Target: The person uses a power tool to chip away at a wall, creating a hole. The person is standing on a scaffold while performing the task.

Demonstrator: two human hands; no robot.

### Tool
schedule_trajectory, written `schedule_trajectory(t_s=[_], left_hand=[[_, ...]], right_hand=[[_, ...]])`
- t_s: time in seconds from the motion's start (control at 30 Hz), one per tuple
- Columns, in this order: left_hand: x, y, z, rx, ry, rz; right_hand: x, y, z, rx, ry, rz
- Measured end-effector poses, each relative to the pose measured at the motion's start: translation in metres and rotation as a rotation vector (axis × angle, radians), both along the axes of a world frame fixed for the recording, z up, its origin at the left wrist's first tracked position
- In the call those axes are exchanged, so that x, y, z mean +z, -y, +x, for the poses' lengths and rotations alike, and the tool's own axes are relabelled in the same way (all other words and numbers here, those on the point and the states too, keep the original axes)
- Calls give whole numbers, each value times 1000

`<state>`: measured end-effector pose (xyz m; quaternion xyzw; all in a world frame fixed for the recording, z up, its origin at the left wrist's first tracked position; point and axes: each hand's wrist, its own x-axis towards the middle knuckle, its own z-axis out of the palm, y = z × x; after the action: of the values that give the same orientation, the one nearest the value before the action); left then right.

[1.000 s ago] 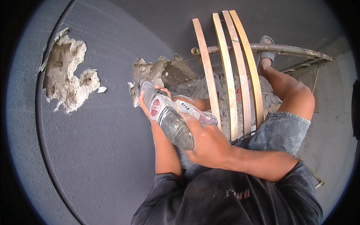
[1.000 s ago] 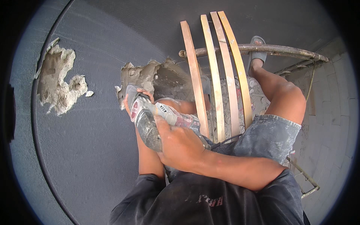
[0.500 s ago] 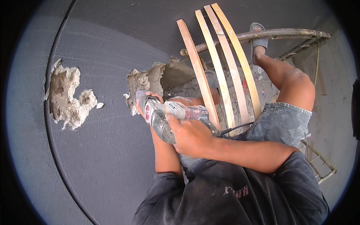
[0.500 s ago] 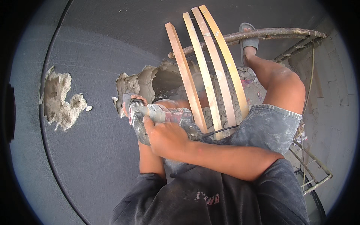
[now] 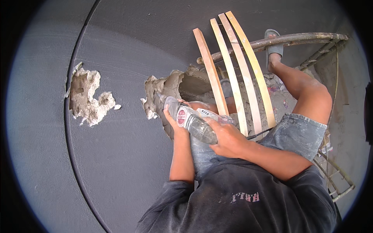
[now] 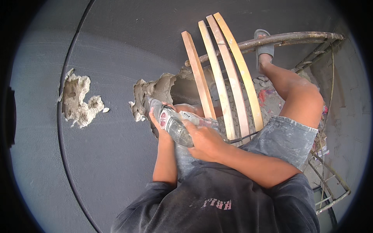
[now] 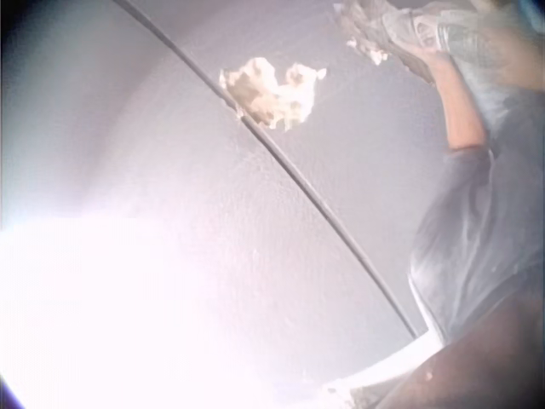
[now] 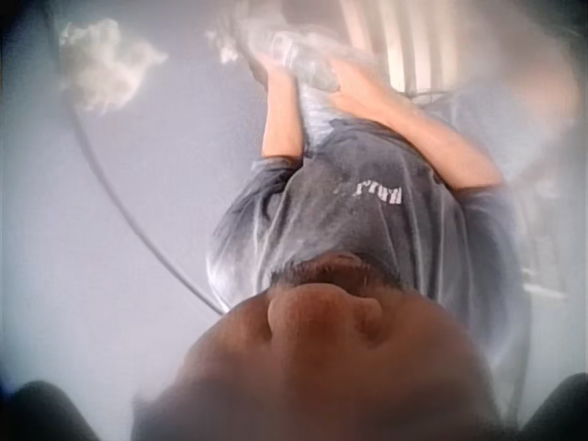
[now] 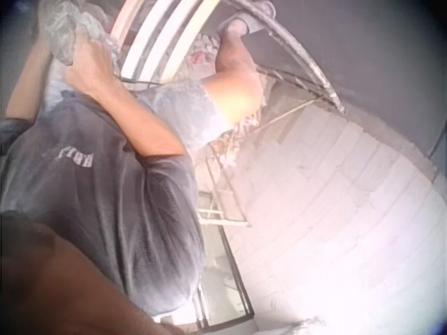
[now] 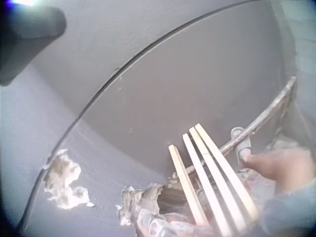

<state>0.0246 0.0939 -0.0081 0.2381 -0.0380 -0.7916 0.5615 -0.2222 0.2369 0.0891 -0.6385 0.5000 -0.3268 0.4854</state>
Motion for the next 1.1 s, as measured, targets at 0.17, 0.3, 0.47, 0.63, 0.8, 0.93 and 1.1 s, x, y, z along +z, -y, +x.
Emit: schedule_trajectory(t_s=[0.17,0.3,0.47,0.63,0.8,0.93,1.1], left_hand=[[-9,-23,-15,-1,179,-39],[-3,-30,-4,26,138,-53],[-5,-38,7,132,-114,-68],[-16,-31,19,153,-218,-86],[-31,-25,28,196,-315,-157],[-43,-13,41,176,-310,-164],[-39,-1,46,176,-252,-168]], right_hand=[[-7,-34,-21,-30,78,-94],[-6,-29,-15,-6,82,-87],[-8,-36,17,60,-39,-233],[-20,-37,37,80,-84,-344],[-31,-30,53,62,-103,-411],[-31,-22,61,94,-159,-379],[-22,-6,74,122,-213,-292]])
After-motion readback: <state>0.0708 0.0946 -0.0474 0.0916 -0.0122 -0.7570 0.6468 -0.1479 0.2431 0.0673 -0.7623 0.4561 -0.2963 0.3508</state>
